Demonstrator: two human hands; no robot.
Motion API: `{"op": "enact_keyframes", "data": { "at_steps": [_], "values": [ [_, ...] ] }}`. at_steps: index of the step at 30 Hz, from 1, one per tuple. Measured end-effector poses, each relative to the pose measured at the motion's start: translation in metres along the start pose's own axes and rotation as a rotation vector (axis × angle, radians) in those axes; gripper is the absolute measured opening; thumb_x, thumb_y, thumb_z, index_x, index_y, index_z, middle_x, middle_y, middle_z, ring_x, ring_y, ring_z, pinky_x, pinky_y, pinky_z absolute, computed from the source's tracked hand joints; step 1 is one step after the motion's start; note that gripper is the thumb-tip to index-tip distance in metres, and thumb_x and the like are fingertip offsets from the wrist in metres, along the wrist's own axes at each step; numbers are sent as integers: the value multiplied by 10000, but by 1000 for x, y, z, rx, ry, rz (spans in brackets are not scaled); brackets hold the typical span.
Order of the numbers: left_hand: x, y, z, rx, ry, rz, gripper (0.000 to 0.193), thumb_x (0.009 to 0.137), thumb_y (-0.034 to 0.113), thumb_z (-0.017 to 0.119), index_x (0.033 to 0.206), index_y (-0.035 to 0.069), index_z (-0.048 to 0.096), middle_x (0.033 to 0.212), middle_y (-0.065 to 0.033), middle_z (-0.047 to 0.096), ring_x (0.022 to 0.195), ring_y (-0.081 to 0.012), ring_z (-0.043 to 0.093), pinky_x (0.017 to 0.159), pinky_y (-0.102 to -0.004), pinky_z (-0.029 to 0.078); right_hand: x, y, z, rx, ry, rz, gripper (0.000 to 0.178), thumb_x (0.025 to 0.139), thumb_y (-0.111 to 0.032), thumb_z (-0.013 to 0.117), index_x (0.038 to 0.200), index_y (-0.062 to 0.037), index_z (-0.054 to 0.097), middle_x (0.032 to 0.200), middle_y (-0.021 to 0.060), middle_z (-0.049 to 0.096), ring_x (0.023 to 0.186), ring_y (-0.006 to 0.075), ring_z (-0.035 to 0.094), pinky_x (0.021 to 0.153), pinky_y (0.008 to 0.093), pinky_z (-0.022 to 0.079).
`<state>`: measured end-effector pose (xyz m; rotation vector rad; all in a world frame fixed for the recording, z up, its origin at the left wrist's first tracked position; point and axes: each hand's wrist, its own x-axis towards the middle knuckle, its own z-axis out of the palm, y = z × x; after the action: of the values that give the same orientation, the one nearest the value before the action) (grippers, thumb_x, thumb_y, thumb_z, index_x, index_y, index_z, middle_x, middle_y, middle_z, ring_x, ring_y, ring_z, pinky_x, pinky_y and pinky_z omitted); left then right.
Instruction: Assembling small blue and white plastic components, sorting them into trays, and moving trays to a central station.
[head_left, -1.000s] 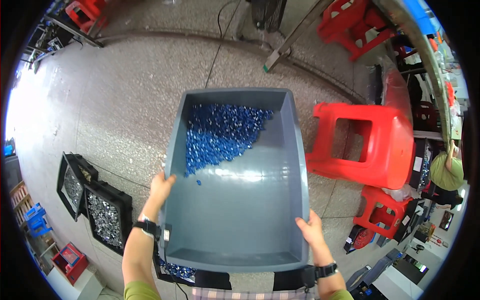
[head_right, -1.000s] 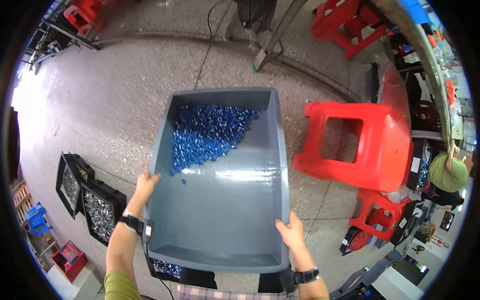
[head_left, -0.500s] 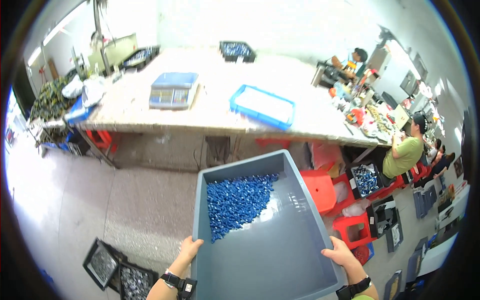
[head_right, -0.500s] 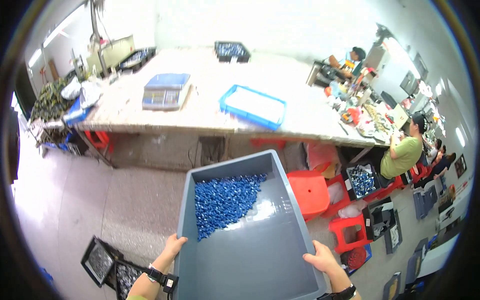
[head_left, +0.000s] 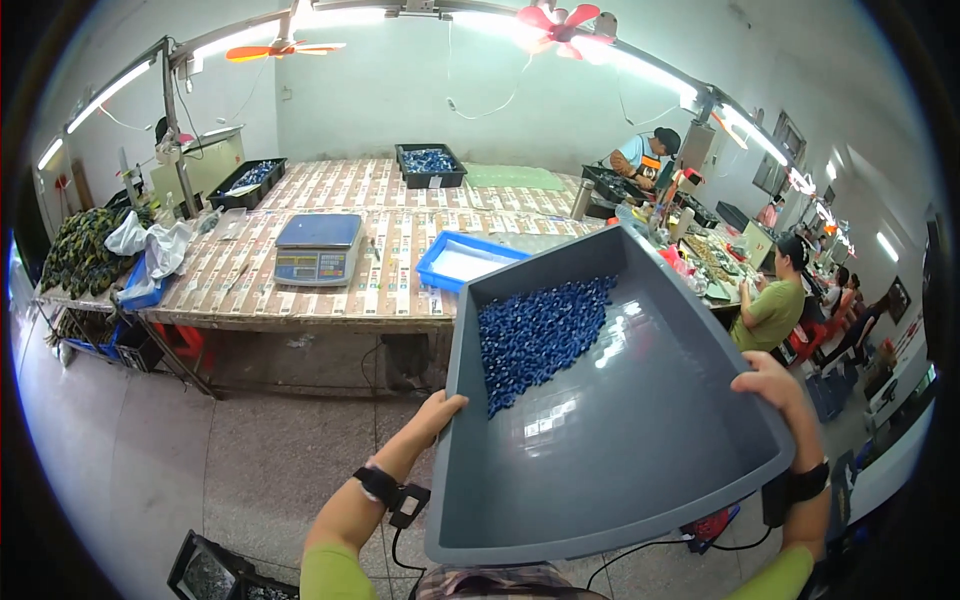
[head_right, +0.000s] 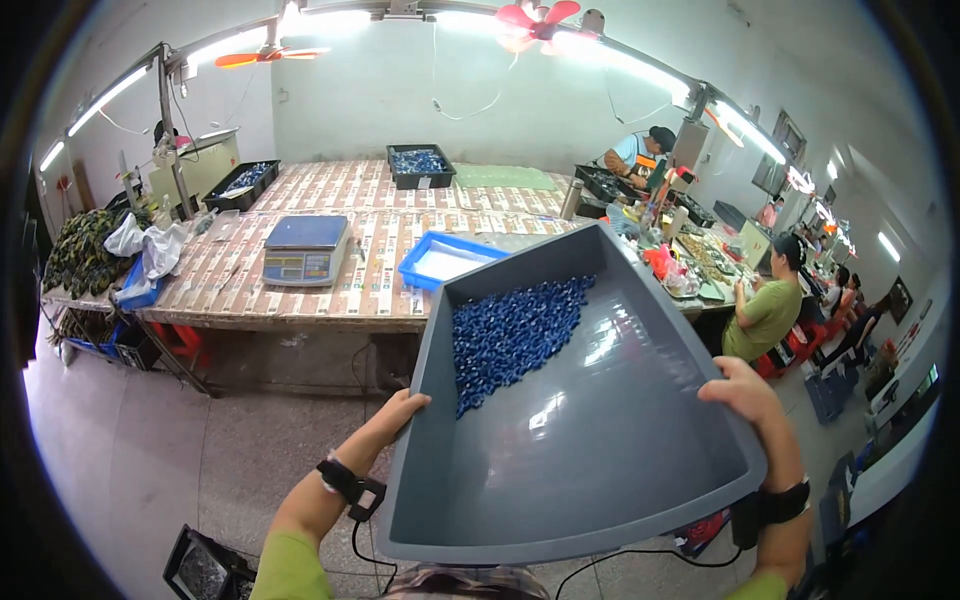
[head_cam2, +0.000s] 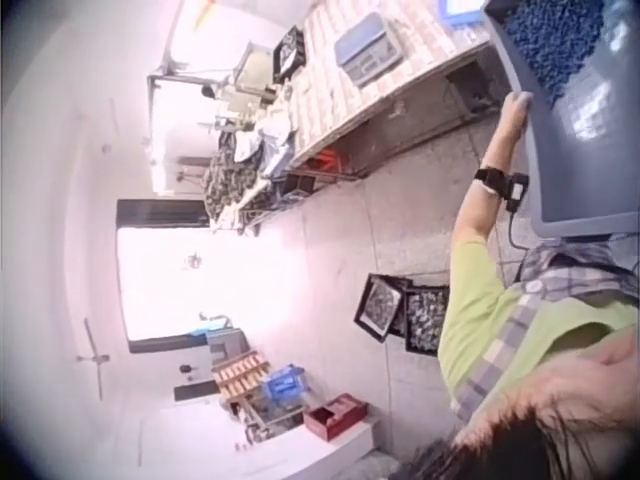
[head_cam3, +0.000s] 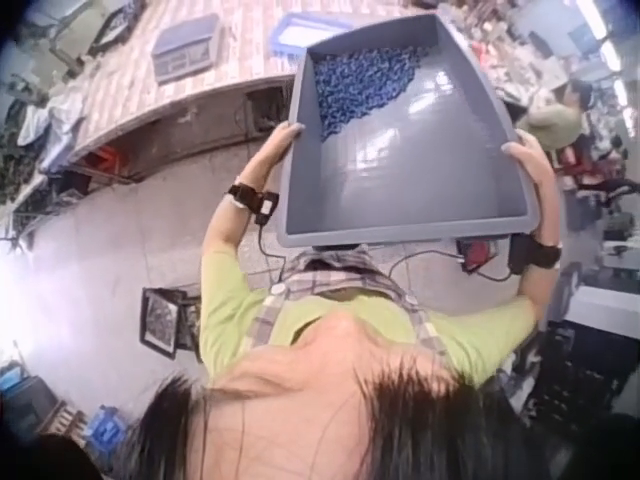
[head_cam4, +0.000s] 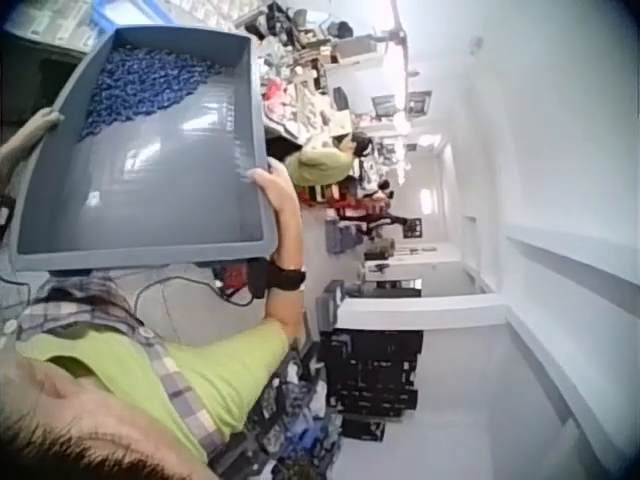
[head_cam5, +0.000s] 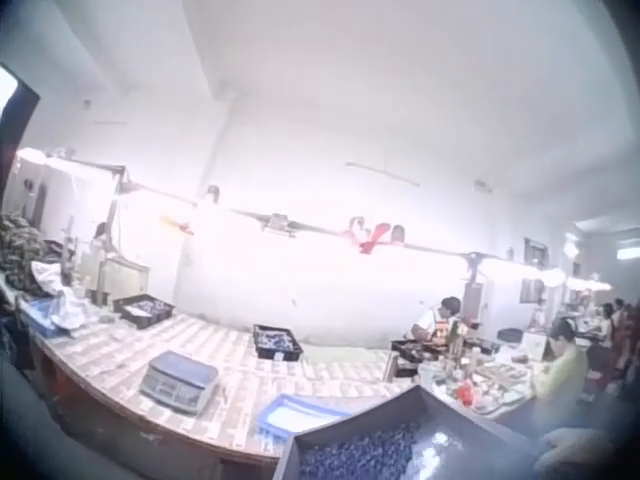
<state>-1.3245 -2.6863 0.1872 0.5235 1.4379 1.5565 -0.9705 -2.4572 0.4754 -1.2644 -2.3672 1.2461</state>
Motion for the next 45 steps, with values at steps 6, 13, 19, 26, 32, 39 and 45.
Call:
{"op": "enact_keyframes", "data": {
  "at_steps": [6, 13, 19, 26, 32, 39, 45],
  "values": [
    [105, 32, -15, 69, -264, -93, 327, 800, 230, 571, 1046, 16, 541, 820, -24, 579, 673, -95, 548, 523, -211, 407, 102, -38, -28, -22, -56, 30, 375, 639, -86, 606, 976, 75, 574, 783, 79, 607, 642, 123, 575, 590, 238, 462],
    [194, 66, -10, -280, -343, -118, 323, 778, 90, 557, 1072, -35, 506, 997, -124, 588, 854, -174, 606, 732, -286, 515, 189, -108, -38, -48, -54, -46, 448, 622, -72, 536, 1048, 67, 520, 835, 51, 581, 713, 95, 551, 636, 205, 441],
    [236, 56, 12, -445, -299, 96, 355, 723, 97, 519, 1061, -8, 487, 924, -56, 549, 835, -137, 548, 738, -283, 466, 250, -155, -45, -418, 119, 72, 438, 625, -54, 548, 1045, 62, 513, 908, 58, 551, 832, 126, 521, 736, 239, 417],
    [255, 53, 12, -548, -291, 15, 339, 729, 101, 517, 1045, -11, 469, 901, -62, 533, 828, -133, 536, 690, -279, 464, 213, -208, -14, -583, 294, 282, 574, 576, -47, 562, 1139, 39, 484, 974, 67, 544, 895, 150, 518, 785, 249, 408],
    [266, 68, 3, -593, -379, -75, 293, 771, 68, 496, 1049, 0, 429, 953, -93, 531, 853, -155, 549, 722, -293, 477, 224, -207, -16, -546, 623, 71, 443, 595, -69, 571, 1031, 9, 575, 884, 47, 579, 843, 136, 532, 776, 231, 396],
    [268, 48, 12, -644, -378, -177, 342, 803, 142, 565, 1090, 10, 433, 985, -88, 543, 889, -166, 550, 781, -312, 465, 259, -238, -11, -505, 698, -53, 413, 598, -90, 596, 999, 5, 606, 848, 49, 592, 788, 132, 541, 769, 234, 399],
    [268, 53, 31, -758, -473, -190, 307, 830, 159, 571, 1092, 47, 457, 1005, -54, 554, 918, -162, 552, 810, -338, 464, 276, -256, -21, -561, 700, -166, 424, 595, -109, 593, 1004, 2, 603, 896, 68, 587, 860, 149, 531, 820, 252, 376]
  ]
}}
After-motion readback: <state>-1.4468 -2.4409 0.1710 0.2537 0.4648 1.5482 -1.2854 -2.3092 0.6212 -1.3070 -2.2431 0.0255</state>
